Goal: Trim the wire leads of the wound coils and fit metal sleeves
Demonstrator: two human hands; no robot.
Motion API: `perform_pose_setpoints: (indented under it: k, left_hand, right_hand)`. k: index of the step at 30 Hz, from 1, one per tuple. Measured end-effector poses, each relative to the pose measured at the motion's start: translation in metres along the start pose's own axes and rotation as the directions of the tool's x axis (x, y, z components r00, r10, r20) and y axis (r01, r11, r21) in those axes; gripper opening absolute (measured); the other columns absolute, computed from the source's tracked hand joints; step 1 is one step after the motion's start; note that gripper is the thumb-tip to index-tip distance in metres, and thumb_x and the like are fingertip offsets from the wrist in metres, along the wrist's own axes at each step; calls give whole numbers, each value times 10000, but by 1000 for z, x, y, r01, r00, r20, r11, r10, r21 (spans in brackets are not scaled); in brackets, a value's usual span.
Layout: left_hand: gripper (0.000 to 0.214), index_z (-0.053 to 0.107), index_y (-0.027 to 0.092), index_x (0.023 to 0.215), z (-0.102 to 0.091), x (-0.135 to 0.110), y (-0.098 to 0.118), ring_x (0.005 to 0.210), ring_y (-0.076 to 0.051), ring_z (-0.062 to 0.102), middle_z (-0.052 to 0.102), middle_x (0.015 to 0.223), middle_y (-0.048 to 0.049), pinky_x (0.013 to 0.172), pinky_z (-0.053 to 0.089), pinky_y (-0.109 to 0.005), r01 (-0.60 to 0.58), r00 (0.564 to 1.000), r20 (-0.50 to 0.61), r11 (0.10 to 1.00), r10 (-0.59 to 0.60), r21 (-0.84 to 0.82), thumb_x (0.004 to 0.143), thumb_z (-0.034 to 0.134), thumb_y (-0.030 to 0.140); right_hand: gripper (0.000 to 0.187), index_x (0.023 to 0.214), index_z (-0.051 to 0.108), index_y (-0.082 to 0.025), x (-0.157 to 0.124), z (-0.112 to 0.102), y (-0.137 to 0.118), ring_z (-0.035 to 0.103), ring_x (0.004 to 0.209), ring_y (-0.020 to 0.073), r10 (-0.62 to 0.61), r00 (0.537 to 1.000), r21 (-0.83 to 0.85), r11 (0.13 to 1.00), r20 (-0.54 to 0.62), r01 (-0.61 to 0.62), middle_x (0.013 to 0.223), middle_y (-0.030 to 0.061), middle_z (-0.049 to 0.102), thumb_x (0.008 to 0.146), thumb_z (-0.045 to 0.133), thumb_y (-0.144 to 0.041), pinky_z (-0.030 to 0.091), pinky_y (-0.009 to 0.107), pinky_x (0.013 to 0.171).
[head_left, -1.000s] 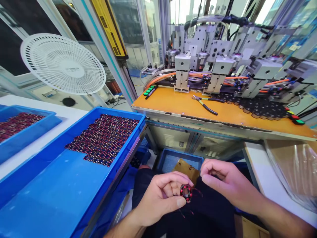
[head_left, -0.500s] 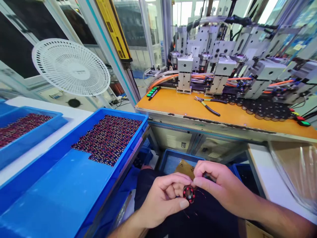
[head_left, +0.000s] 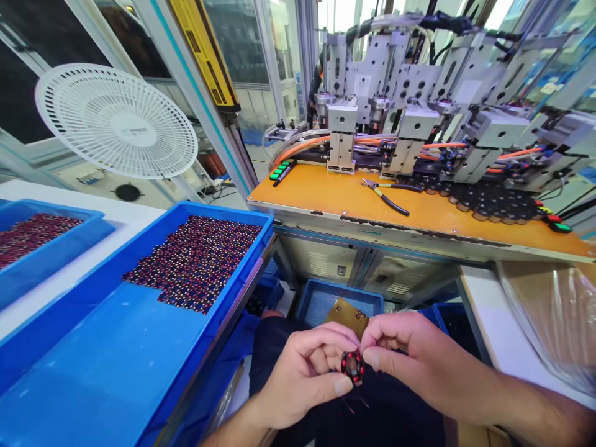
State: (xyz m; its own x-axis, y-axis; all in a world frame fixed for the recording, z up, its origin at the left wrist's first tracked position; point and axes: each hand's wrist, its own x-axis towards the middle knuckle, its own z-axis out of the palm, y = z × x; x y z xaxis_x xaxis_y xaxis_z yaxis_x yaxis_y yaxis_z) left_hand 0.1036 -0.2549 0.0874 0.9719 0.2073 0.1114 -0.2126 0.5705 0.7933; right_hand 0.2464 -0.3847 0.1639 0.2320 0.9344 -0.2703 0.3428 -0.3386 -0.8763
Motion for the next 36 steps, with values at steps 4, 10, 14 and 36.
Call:
perform_pose_setpoints:
  k: [4, 10, 14, 36]
  left_hand:
    - [271, 777, 233, 1011, 1, -1, 0, 726, -84, 652, 622, 1022, -42, 675, 523, -191, 23, 1000, 7, 999, -23, -26, 747, 803, 178]
    - [294, 780, 256, 1029, 2, 1, 0, 719, -82, 662, 590, 1031, -36, 673, 527, -195, 13, 999, 37, 999, -12, -32, 740, 816, 221]
    - [313, 783, 262, 1024, 2, 1, -1, 705, -80, 660, 570, 1020, -31, 658, 519, -195, 23, 999, 38, 1000, -22, -18, 718, 833, 219]
    - [314, 788, 193, 879, 3, 2, -5, 610, -54, 519, 551, 901, -24, 581, 441, -198, -11, 1000, 1, 999, 11, 48, 594, 908, 247]
  right_hand:
    - [183, 736, 590, -186, -3, 1, 1, 506, 688, 91, -63, 998, -43, 997, -7, 63, 701, -56, 569, 913, 540, -187, 355, 209, 637]
    - [182, 760, 612, -199, -9, 3, 3, 527, 712, 78, -93, 996, 10, 996, -13, 93, 733, -70, 606, 930, 548, -182, 370, 194, 677]
    - [178, 768, 621, -200, -10, 4, 2, 523, 707, 73, -83, 997, 72, 994, 1, 83, 745, -74, 622, 928, 550, -171, 370, 185, 667]
    - [191, 746, 606, -196, -21, 8, 3, 570, 684, 93, -92, 996, 26, 995, -17, 93, 720, -45, 630, 928, 546, -200, 437, 185, 632]
